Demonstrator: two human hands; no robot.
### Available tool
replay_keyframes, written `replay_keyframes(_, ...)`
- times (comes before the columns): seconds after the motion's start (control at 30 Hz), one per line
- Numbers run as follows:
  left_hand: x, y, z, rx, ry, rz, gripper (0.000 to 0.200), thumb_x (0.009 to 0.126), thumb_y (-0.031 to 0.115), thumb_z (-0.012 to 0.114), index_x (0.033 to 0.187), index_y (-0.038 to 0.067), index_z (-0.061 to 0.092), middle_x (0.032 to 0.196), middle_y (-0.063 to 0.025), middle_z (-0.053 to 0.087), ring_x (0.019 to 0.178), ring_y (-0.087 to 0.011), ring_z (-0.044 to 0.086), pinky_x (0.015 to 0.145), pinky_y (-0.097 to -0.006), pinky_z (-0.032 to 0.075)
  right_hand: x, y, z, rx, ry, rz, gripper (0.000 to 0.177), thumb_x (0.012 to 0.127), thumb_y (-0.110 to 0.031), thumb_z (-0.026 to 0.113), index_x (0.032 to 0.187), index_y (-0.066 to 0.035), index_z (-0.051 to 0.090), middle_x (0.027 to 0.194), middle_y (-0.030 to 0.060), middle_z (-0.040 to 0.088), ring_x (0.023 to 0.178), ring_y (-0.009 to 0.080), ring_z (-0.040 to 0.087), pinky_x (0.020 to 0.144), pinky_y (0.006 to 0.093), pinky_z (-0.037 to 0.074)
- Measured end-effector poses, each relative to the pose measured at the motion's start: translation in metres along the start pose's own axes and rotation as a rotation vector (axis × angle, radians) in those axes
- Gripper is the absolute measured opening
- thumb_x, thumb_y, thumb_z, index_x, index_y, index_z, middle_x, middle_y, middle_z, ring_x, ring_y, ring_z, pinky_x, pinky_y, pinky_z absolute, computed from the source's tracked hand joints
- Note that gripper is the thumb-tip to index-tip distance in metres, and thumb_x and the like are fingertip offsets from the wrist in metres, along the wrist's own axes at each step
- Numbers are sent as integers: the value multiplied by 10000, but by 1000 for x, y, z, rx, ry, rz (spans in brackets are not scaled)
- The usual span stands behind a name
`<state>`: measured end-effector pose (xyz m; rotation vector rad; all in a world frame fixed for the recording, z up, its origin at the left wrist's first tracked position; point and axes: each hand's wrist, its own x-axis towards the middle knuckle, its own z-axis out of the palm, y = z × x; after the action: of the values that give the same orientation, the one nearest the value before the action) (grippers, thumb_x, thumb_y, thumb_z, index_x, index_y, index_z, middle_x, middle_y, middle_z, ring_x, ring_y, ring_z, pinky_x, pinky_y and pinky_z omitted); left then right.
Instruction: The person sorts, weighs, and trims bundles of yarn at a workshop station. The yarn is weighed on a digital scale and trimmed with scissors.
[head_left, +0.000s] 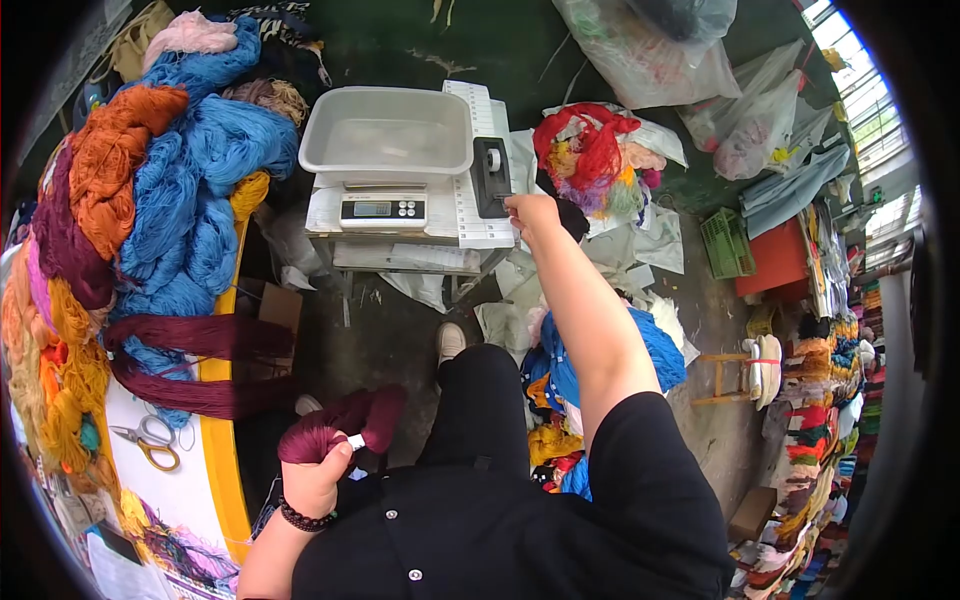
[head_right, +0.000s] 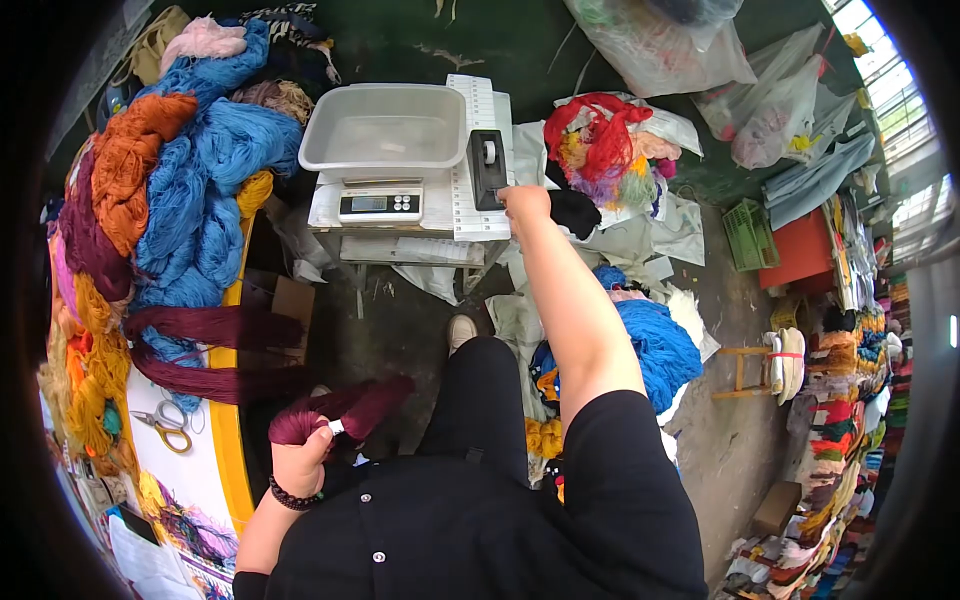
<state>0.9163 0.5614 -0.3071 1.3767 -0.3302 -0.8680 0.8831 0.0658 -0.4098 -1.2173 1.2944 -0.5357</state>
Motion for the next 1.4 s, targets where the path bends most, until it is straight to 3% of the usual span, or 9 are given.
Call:
replay_keyframes(0.63,-10,12,-2,-33,105,90,41,789,36,641,789,10,610,713,-1,559,625,-77,501,581,-231,406,-25,45,19,-17,221,122,102,729,-50,715,780,-34,629,747,80,600,609,186,559,476,308,417)
replay_keyframes(0.77,-17,25,-1,-97,116,61,107,815,130,680,835,44,619,653,24,527,533,-38,418,481,-188,298,-148,30,44,122,-340,-65,125,777,-124,707,878,-53,688,779,35,648,705,126,564,597,281,431)
replay_keyframes(0.87,-18,28,-4,-77,158,83,76,826,111,656,818,52,609,656,24,523,520,-37,400,471,-181,278,-290,1,53,167,-834,-207,174,817,-145,690,953,-37,703,1007,51,661,944,120,576,868,276,424)
replay_keyframes(0.9,-19,31,-5,-70,174,66,49,826,73,634,797,43,608,663,29,536,548,-42,434,504,-196,326,-317,1,51,111,-931,-408,153,831,-124,674,928,-9,700,1087,73,626,1000,138,563,912,287,416)
replay_keyframes(0.97,-23,35,-2,-88,225,55,41,828,29,620,788,33,617,692,27,569,602,-52,488,550,-212,384,-364,-5,47,122,-1080,-379,119,834,-59,655,934,-15,703,1194,69,553,1063,154,537,952,307,400)
replay_keyframes(1.1,-33,34,-1,-117,227,63,30,832,29,628,802,30,627,714,23,587,622,-50,505,566,-205,394,-390,13,53,84,-1083,-541,208,810,-44,685,1018,-60,691,1233,71,534,1154,166,473,987,312,363)
replay_keyframes(1.3,-46,36,2,-131,168,88,48,834,26,631,787,16,625,707,28,587,618,-45,503,568,-204,399,-395,24,56,134,-983,-402,181,802,-47,702,983,-43,687,1247,82,516,1133,164,492,974,324,388)
replay_keyframes(1.37,-48,36,2,-118,168,94,49,834,22,628,787,14,626,709,25,589,619,-47,507,568,-208,405,-395,25,54,78,-961,-466,240,797,-76,713,1031,-48,672,1219,91,545,1120,189,515,965,341,404)
replay_keyframes(1.4,-49,37,2,-103,169,98,50,835,18,626,786,12,627,710,23,592,621,-49,511,569,-212,412,-395,24,53,-71,-863,-715,275,785,-92,722,1051,-58,663,1190,94,568,1102,209,534,955,352,411)
